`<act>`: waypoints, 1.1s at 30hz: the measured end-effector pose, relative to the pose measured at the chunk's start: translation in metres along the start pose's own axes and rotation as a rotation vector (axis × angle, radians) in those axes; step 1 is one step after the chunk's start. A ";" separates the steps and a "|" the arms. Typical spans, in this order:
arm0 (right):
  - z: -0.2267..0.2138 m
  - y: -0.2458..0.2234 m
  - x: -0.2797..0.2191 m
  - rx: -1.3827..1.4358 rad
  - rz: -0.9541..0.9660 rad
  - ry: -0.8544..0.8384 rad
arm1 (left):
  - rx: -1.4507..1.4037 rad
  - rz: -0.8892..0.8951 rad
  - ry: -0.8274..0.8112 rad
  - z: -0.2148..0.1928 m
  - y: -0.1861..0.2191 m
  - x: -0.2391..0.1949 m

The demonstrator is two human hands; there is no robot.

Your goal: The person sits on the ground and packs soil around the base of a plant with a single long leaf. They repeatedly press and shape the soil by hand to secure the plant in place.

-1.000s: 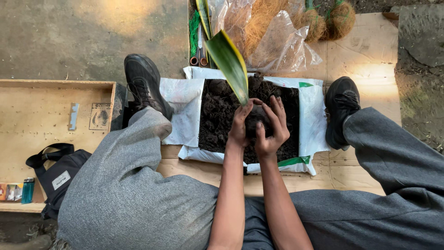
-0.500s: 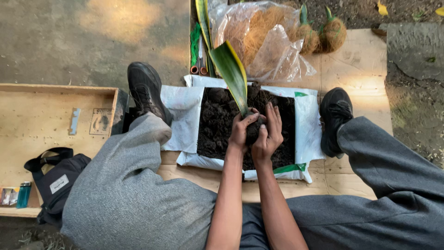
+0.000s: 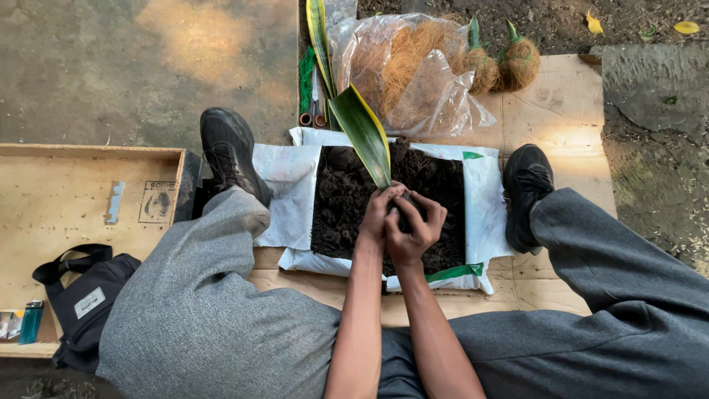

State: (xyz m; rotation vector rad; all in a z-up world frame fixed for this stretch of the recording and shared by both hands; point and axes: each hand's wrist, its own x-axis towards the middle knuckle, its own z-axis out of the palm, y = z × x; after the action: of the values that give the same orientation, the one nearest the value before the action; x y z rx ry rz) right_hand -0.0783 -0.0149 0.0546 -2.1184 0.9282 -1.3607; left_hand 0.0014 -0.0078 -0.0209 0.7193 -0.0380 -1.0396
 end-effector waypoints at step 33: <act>-0.016 -0.022 0.029 0.255 -0.109 -0.093 | -0.047 0.094 -0.031 0.027 0.041 -0.016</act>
State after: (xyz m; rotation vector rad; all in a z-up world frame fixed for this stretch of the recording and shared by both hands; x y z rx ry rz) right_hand -0.0786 -0.0218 0.0937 -2.0405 0.5769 -1.3415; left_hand 0.0152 0.0032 0.0282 0.6524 -0.0730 -0.9592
